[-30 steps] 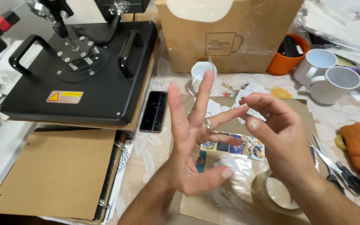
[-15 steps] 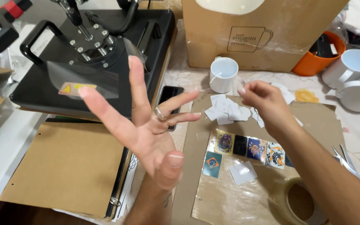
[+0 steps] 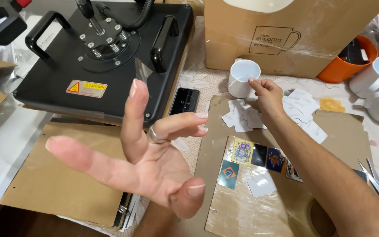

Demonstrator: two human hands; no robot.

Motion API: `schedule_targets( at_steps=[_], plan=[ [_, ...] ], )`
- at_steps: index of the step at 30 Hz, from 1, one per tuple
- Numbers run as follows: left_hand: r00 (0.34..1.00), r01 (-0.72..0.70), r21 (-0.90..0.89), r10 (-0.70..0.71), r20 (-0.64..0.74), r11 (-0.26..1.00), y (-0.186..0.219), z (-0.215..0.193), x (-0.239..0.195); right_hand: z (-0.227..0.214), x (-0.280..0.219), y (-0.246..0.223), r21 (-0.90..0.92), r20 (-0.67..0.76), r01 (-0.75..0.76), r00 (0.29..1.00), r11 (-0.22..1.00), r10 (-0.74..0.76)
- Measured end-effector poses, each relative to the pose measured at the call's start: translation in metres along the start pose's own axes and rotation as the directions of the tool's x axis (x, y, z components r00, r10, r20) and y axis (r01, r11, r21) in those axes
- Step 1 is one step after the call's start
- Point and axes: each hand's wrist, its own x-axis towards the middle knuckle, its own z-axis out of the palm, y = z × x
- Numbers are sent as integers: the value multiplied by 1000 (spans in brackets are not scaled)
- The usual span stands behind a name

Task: The person cuts strips of clear adhesive tape using scissors and applies them over a row of small printed stickers arranged on a cardboard sheet. They smooth the tape down with their fingers to secure the stickers in place.

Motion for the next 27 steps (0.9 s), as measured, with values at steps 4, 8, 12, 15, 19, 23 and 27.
schedule_targets(
  at_steps=[4,8,12,15,19,23,27],
  plan=[
    [999,32,19,-32,-24,999,2,4,-3,4,-1,0,27,-4,4,1000,1000,-4],
    [999,40,-48,-38,38,998,1,1,-4,4,0,-3,-23,-31,-59,998,998,58],
    [933,330,-380,-238,270,864,9,1,4,-5,0,-1,-182,-40,-27,999,983,20],
    [742,647,-239,-527,414,724,24,6,24,-20,1,-3,-341,-50,204,971,918,-234],
    [678,703,-208,-554,482,680,25,9,29,-31,-54,-50,-49,38,545,839,837,-543],
    [633,747,-195,-588,504,636,23,11,25,-34,-142,-98,28,340,646,712,763,-615],
    [585,784,-191,-597,549,591,22,15,24,-32,-173,-113,138,427,613,672,778,-605]
  ],
)
